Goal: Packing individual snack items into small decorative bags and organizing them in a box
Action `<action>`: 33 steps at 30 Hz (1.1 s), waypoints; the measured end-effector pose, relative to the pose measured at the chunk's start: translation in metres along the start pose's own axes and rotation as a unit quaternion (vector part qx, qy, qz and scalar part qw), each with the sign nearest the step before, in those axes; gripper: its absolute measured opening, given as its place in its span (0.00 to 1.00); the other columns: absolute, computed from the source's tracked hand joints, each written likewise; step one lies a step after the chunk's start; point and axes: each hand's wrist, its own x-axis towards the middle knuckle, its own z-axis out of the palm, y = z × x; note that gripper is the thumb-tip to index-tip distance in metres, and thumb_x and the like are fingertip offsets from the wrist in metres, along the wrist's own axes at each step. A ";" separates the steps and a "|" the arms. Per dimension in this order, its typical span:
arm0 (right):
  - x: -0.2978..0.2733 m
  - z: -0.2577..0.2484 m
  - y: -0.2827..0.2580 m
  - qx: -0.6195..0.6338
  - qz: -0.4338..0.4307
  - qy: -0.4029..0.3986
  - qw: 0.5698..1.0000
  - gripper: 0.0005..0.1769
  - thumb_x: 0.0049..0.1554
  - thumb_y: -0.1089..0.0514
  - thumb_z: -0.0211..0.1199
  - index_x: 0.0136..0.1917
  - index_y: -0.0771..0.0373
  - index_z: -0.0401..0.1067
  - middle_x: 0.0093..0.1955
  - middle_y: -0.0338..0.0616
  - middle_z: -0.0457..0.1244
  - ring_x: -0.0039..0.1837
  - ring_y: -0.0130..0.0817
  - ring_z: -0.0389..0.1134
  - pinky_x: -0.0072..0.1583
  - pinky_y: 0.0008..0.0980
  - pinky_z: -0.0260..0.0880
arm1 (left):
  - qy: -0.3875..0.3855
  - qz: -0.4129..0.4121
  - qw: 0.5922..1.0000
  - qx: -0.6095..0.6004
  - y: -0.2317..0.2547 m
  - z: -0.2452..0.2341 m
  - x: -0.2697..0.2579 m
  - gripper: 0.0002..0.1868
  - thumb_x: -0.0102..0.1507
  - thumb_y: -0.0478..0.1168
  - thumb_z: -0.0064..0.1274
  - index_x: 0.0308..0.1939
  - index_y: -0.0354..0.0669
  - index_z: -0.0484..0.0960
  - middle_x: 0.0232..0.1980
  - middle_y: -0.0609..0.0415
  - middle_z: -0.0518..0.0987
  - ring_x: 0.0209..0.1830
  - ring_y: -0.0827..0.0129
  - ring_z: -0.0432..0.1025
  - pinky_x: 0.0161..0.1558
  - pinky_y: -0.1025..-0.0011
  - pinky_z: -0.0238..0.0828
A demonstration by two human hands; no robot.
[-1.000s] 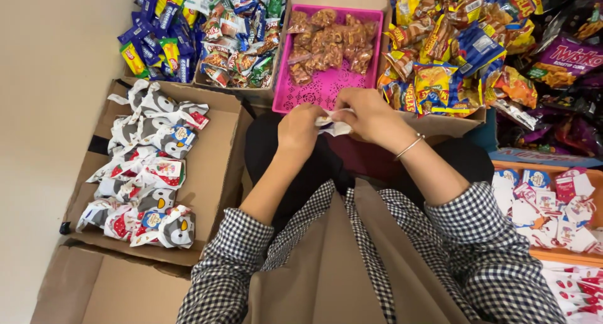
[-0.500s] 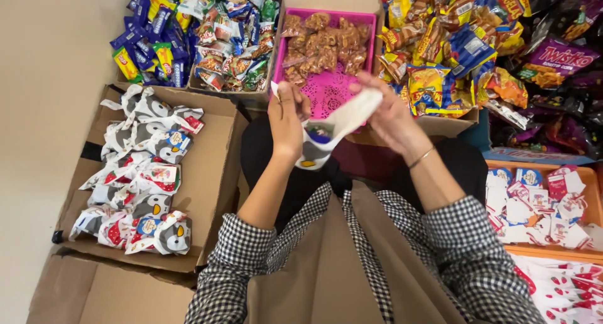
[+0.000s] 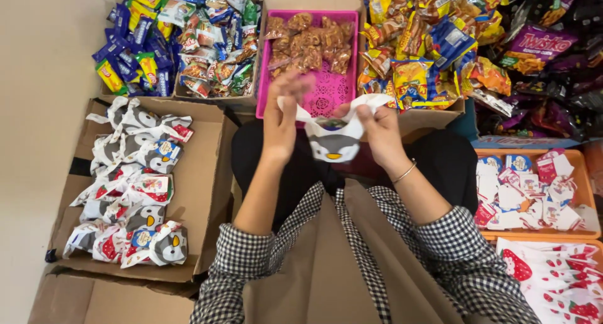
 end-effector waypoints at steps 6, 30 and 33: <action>-0.004 -0.010 -0.004 0.088 0.001 0.034 0.996 0.23 0.63 0.47 0.61 0.57 0.71 0.76 0.46 0.55 0.72 0.48 0.31 0.77 0.54 0.28 0.78 | -0.141 -0.163 0.973 -0.083 -0.059 0.002 -0.036 0.46 0.47 0.40 0.77 0.67 0.36 0.72 0.63 0.43 0.77 0.62 0.57 0.72 0.68 0.54 0.64; -0.022 -0.103 -0.108 -0.289 -0.252 0.140 0.913 0.12 0.64 0.67 0.59 0.57 0.63 0.81 0.45 0.44 0.59 0.49 0.29 0.60 0.54 0.28 0.63 | -0.047 0.138 0.893 0.426 -0.066 0.098 -0.017 0.09 0.73 0.44 0.40 0.45 0.53 0.77 0.28 0.50 0.76 0.31 0.53 0.77 0.39 0.60 0.74; -0.024 -0.126 -0.099 -0.027 -0.177 0.029 0.983 0.28 0.70 0.47 0.55 0.77 0.63 0.61 0.62 0.37 0.61 0.61 0.28 0.65 0.59 0.25 0.67 | -0.095 0.019 0.934 0.345 -0.055 0.099 -0.015 0.09 0.72 0.38 0.40 0.52 0.46 0.75 0.35 0.54 0.80 0.32 0.61 0.75 0.36 0.64 0.67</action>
